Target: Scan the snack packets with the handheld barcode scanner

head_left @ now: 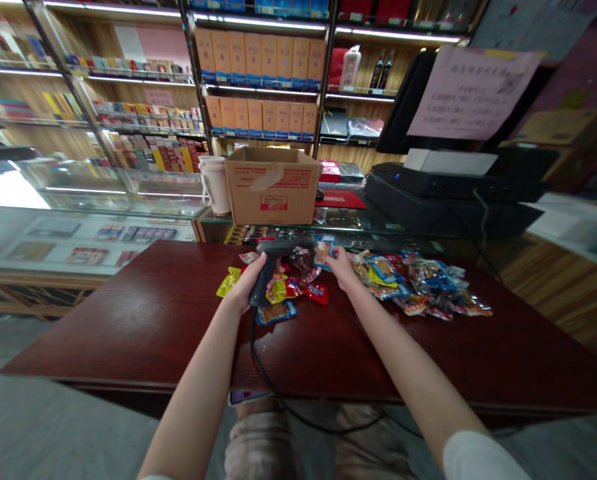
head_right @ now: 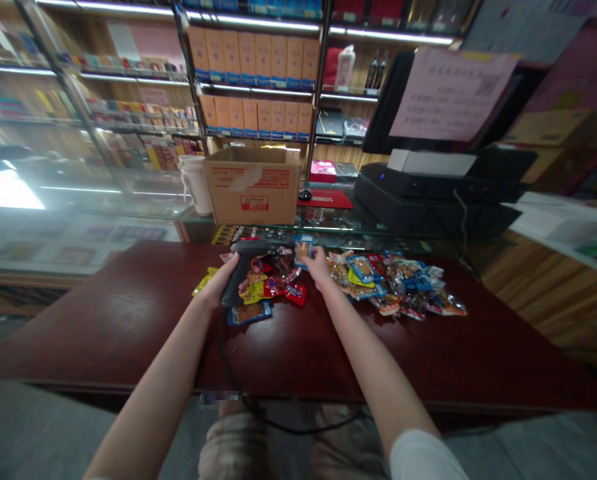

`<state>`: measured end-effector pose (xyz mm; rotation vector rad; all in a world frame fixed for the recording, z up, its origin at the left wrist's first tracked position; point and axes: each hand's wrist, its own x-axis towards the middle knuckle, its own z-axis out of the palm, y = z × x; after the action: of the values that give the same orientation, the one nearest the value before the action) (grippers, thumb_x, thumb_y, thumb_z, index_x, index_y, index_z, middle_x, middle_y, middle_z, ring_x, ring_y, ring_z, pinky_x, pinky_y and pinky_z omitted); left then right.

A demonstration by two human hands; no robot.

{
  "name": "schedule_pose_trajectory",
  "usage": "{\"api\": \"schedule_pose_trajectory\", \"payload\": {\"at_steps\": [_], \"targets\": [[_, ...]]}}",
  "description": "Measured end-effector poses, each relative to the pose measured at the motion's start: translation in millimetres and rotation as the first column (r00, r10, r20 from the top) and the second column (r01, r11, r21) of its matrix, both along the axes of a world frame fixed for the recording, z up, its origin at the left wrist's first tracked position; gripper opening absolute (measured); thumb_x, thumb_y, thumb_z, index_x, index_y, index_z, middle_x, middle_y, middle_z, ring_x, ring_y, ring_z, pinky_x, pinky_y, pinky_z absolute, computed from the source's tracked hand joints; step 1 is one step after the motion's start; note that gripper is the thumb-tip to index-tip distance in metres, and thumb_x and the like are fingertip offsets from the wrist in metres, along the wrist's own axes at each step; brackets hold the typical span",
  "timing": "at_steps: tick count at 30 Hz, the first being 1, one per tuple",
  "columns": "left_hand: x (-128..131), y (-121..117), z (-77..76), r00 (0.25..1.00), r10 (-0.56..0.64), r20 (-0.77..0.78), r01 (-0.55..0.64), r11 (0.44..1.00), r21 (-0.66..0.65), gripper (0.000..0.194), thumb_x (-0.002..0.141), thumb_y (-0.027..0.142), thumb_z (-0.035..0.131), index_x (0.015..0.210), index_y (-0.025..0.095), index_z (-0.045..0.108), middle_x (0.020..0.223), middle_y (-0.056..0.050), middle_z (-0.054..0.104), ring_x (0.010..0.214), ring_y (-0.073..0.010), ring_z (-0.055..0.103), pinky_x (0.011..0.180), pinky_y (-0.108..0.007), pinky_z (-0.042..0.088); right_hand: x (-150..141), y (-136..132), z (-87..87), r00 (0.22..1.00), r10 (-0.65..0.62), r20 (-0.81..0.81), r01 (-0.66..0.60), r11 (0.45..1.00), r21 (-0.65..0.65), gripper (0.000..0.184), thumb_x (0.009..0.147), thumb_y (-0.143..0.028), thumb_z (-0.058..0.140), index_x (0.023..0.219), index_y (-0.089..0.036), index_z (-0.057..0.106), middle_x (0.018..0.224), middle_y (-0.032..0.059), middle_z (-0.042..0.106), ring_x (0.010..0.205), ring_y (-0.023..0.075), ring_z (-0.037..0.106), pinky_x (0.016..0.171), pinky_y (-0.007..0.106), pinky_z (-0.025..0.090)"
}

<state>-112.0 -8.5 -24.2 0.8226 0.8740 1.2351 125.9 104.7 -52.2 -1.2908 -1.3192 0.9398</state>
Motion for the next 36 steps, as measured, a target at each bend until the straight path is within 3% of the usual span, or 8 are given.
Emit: {"api": "schedule_pose_trajectory", "payload": {"at_steps": [3, 5, 11, 15, 21, 27, 31, 36], "targets": [[9.2, -4.3, 0.6, 0.985, -0.148, -0.088, 0.153, 0.987, 0.053, 0.06, 0.09, 0.068, 0.057, 0.104, 0.011, 0.068, 0.053, 0.001, 0.055, 0.037, -0.0095, 0.045, 0.037, -0.021, 0.038, 23.7, -20.5, 1.4, 0.944, 0.15, -0.295, -0.14, 0.989, 0.057, 0.044, 0.063, -0.037, 0.076, 0.096, -0.026, 0.05, 0.097, -0.0009, 0.071, 0.089, 0.0216, 0.069, 0.078, 0.038, 0.058], [15.0, -6.4, -0.2, 0.972, -0.2, -0.121, 0.211, 0.974, 0.088, 0.063, 0.087, 0.071, 0.058, 0.102, 0.011, 0.068, 0.05, 0.002, 0.052, 0.039, -0.0105, 0.047, 0.038, -0.02, 0.037, 33.9, -31.8, 2.6, 0.906, 0.219, -0.363, -0.196, 0.976, 0.1, 0.048, 0.064, -0.041, 0.079, 0.1, -0.028, 0.05, 0.099, -0.0006, 0.072, 0.09, 0.0219, 0.071, 0.08, 0.039, 0.059], [23.0, -9.4, -1.4, 0.97, -0.213, -0.117, 0.228, 0.964, 0.138, 0.064, 0.085, 0.072, 0.061, 0.106, 0.012, 0.067, 0.053, 0.002, 0.053, 0.041, -0.01, 0.047, 0.038, -0.019, 0.035, 37.9, -38.9, 3.6, 0.918, 0.215, -0.332, -0.182, 0.975, 0.127, 0.053, 0.058, -0.042, 0.087, 0.095, -0.027, 0.052, 0.091, 0.0003, 0.073, 0.09, 0.0236, 0.072, 0.083, 0.04, 0.059], [21.0, -9.4, -0.6, 0.965, -0.234, -0.116, 0.246, 0.964, 0.103, 0.069, 0.085, 0.076, 0.057, 0.101, 0.011, 0.068, 0.048, 0.002, 0.051, 0.039, -0.0094, 0.044, 0.039, -0.019, 0.035, 36.5, -39.6, 3.9, 0.922, 0.215, -0.322, -0.201, 0.977, 0.075, 0.047, 0.062, -0.039, 0.082, 0.095, -0.027, 0.051, 0.093, -0.0009, 0.072, 0.091, 0.0222, 0.071, 0.075, 0.035, 0.059], [25.1, -11.1, -0.8, 0.96, -0.256, -0.11, 0.265, 0.962, 0.073, 0.066, 0.086, 0.073, 0.058, 0.106, 0.011, 0.067, 0.047, 0.003, 0.049, 0.039, -0.0103, 0.046, 0.039, -0.019, 0.036, 37.3, -44.4, 6.1, 0.842, 0.25, -0.478, -0.259, 0.965, 0.048, 0.038, 0.066, -0.031, 0.076, 0.092, -0.029, 0.049, 0.094, -0.005, 0.07, 0.092, 0.0194, 0.07, 0.076, 0.037, 0.062], [37.0, -13.8, -1.4, 0.932, -0.3, -0.204, 0.314, 0.948, 0.04, 0.07, 0.082, 0.077, 0.059, 0.101, 0.01, 0.067, 0.046, 0.002, 0.052, 0.036, -0.0106, 0.045, 0.038, -0.022, 0.037, 35.3, -42.6, 4.6, 0.814, 0.228, -0.534, -0.213, 0.973, 0.091, 0.055, 0.063, -0.019, 0.076, 0.11, -0.034, 0.052, 0.103, -0.0057, 0.071, 0.098, 0.0197, 0.071, 0.083, 0.04, 0.063], [41.5, -12.9, -5.2, 0.936, -0.28, -0.214, 0.296, 0.954, 0.049, 0.068, 0.085, 0.075, 0.058, 0.102, 0.009, 0.068, 0.045, 0.002, 0.051, 0.038, -0.0111, 0.048, 0.039, -0.021, 0.038, 33.5, -42.6, 4.3, 0.825, 0.203, -0.527, -0.195, 0.978, 0.072, 0.043, 0.068, -0.028, 0.074, 0.106, -0.032, 0.053, 0.103, -0.0034, 0.071, 0.098, 0.0208, 0.072, 0.087, 0.045, 0.062], [43.5, -10.8, -10.7, 0.946, -0.253, -0.204, 0.272, 0.959, 0.074, 0.069, 0.081, 0.074, 0.063, 0.108, 0.011, 0.064, 0.044, 0.006, 0.047, 0.036, -0.0119, 0.047, 0.037, -0.022, 0.037, 30.2, -46.7, 6.7, 0.871, 0.178, -0.458, -0.17, 0.984, 0.06, 0.042, 0.072, -0.041, 0.073, 0.106, -0.032, 0.049, 0.107, -0.0015, 0.07, 0.096, 0.0211, 0.072, 0.083, 0.043, 0.061]]}}
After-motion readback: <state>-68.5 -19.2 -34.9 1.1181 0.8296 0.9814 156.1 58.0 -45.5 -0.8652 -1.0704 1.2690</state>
